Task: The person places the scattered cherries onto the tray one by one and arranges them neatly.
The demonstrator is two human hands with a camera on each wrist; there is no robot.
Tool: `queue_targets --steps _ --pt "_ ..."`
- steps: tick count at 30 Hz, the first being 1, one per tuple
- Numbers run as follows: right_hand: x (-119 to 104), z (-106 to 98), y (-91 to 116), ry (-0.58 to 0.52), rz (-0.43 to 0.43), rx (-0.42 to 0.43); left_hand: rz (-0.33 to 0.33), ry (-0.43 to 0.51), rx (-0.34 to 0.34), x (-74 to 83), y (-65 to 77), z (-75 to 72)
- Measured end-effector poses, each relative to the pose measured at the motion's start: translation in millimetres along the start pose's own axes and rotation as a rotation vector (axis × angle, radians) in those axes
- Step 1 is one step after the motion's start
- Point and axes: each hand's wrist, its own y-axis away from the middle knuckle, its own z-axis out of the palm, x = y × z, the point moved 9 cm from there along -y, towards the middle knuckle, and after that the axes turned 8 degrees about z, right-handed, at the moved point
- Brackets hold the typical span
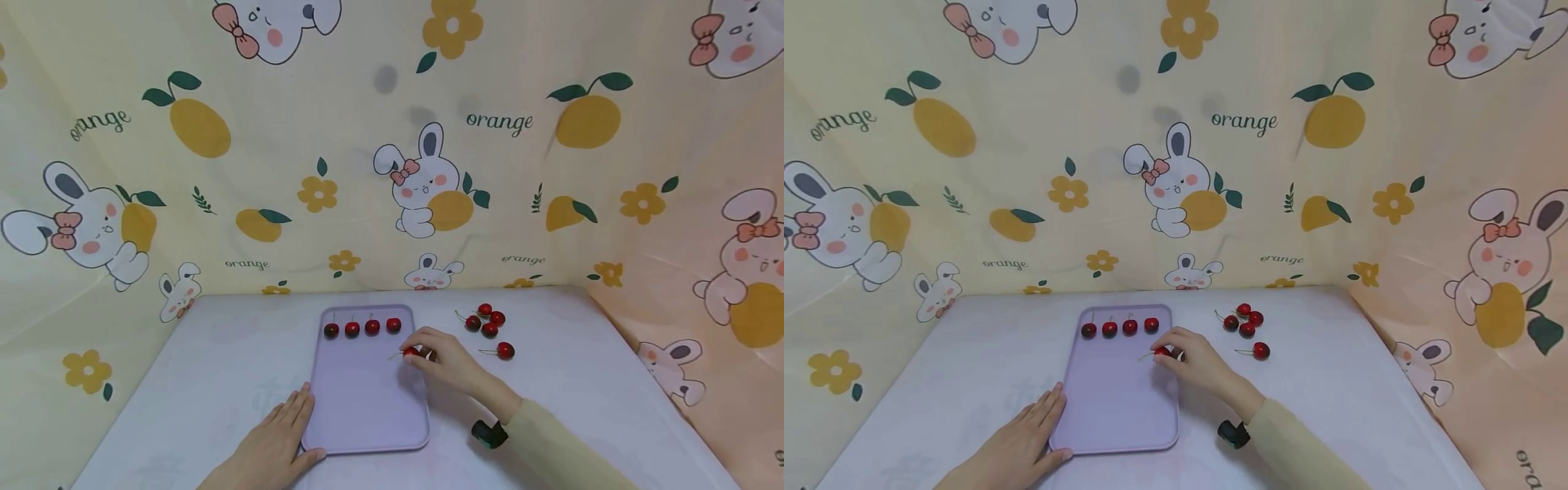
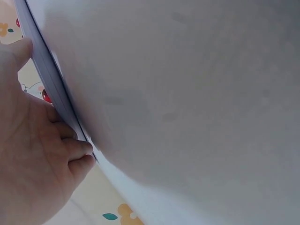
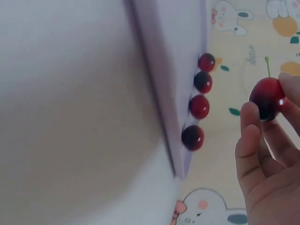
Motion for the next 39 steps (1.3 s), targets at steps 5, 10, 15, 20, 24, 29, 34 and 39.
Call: queue_targets --steps 5,10,15,20,24,29,34,39 --pt "-7.8 8.6 -12.4 -0.018 -0.025 0.014 -0.001 0.004 0.002 0.6 0.4 -0.9" --pt "-13.1 18.0 -25.7 -0.039 -0.03 0.016 0.002 -0.002 0.002 0.7 0.2 -1.5" --pt "-13.4 31.4 -41.3 -0.045 0.002 -0.008 0.001 -0.005 -0.003 0.3 -0.7 -1.8" --pt "-13.6 45.7 -55.6 -0.037 0.009 -0.035 -0.003 -0.001 -0.011 -0.2 -1.8 -1.1" --pt "-17.0 55.0 -65.7 -0.003 -0.001 -0.042 -0.016 -0.007 -0.017 -1.5 -3.2 0.5" --pt "-20.3 64.5 -75.8 0.006 0.015 -0.05 -0.014 -0.019 -0.002 -1.3 -3.2 -0.3" --pt "-20.8 76.1 -82.8 0.004 0.073 -0.068 -0.01 -0.012 0.0 -0.2 -1.8 -2.0" --pt "-19.0 88.2 -90.2 0.012 0.102 -0.07 -0.016 0.001 -0.014 -0.5 -0.7 -1.7"
